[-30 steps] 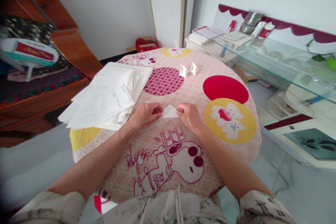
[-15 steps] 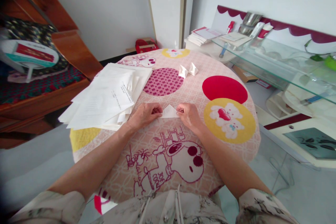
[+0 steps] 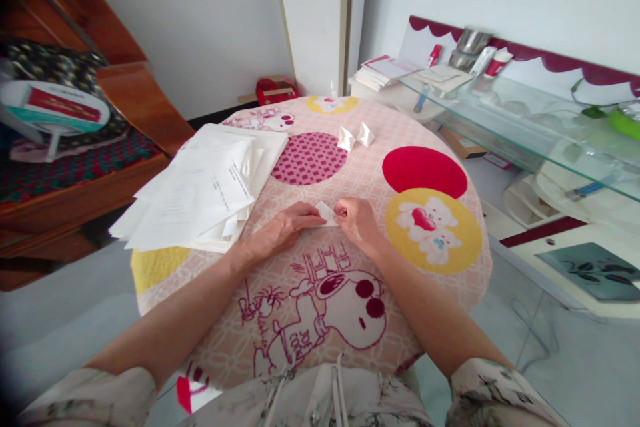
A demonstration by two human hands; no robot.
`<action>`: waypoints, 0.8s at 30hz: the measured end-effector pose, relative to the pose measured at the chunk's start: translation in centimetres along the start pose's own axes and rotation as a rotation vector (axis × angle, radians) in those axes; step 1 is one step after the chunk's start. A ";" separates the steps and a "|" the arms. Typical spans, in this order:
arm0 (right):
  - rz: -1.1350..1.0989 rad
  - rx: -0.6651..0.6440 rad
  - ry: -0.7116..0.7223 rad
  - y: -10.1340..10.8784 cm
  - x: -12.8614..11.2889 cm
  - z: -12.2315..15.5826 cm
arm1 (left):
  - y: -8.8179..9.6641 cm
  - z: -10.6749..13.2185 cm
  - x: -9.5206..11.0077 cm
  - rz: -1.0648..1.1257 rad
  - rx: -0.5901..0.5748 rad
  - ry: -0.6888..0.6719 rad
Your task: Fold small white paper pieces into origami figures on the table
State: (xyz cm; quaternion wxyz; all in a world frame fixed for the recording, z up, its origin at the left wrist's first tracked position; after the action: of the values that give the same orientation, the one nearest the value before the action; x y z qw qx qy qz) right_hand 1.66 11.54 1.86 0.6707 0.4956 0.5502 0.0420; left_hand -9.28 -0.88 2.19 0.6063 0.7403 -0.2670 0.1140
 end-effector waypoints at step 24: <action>-0.018 -0.103 -0.049 -0.7 -0.2 -0.6 | -0.7 0.1 0.6 -0.099 -0.151 -0.006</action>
State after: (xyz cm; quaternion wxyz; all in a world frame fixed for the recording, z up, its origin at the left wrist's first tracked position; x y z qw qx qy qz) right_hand 0.79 11.43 1.59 0.7090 0.4564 0.5351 0.0522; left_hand -8.38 -1.01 1.85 0.6644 0.7053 -0.2395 0.0612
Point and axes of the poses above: each hand's wrist, its own z-axis away from the middle knuckle, its own y-axis out of the back of the hand, x = y × z, the point moved 7 cm from there along -z, towards the middle knuckle, and after that the axes turned 1 degree about -x, right-handed, at the moved point
